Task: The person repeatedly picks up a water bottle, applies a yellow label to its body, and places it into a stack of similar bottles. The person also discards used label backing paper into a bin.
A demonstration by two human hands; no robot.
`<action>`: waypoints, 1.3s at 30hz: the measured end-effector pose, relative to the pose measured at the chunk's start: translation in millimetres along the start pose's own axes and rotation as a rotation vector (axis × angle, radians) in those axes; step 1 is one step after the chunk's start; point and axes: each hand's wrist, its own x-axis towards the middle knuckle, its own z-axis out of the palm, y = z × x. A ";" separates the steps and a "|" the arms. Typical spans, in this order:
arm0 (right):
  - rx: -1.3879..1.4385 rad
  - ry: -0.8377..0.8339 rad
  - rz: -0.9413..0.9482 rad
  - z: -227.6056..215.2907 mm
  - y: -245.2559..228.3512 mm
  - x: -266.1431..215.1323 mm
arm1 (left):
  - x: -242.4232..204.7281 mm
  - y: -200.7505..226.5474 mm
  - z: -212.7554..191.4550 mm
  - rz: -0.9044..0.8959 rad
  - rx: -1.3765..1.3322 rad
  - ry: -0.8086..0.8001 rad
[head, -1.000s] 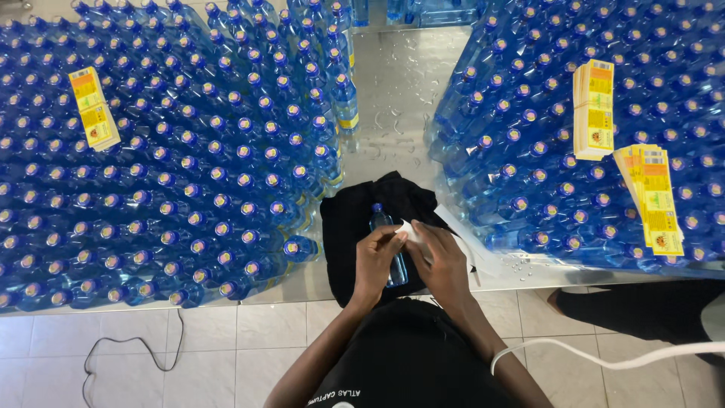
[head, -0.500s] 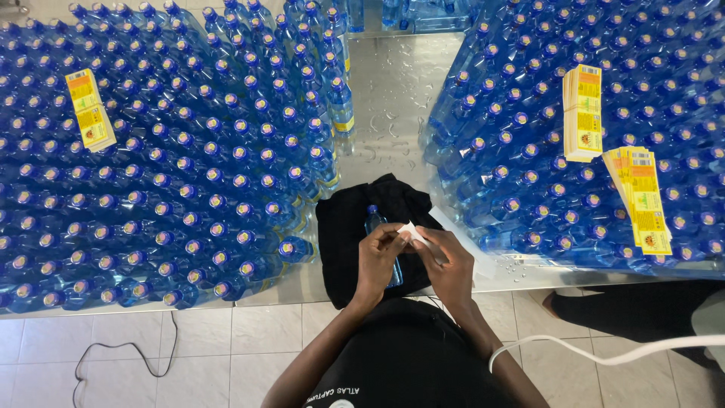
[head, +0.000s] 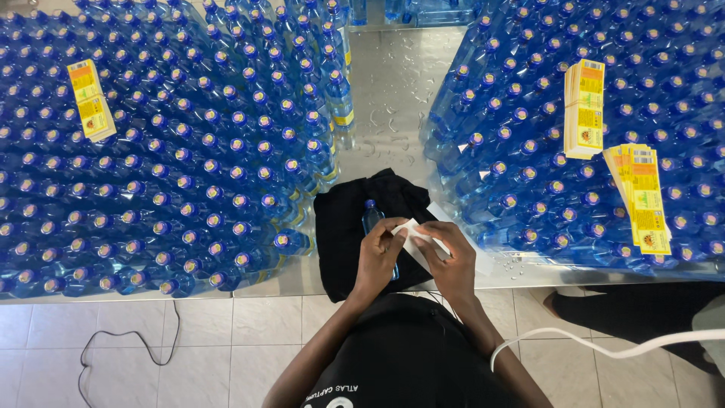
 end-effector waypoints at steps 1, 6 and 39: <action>0.002 -0.001 0.000 0.3 0.2 0.5 | -0.6 -6.5 -0.2 0.000 0.001 0.002; -0.084 -0.034 -0.021 -0.4 -5.1 2.6 | -2.4 4.4 2.7 -0.001 -0.006 -0.022; -0.158 -0.008 0.424 -55.1 16.2 -27.0 | 22.1 -20.7 -27.9 0.024 -0.016 0.254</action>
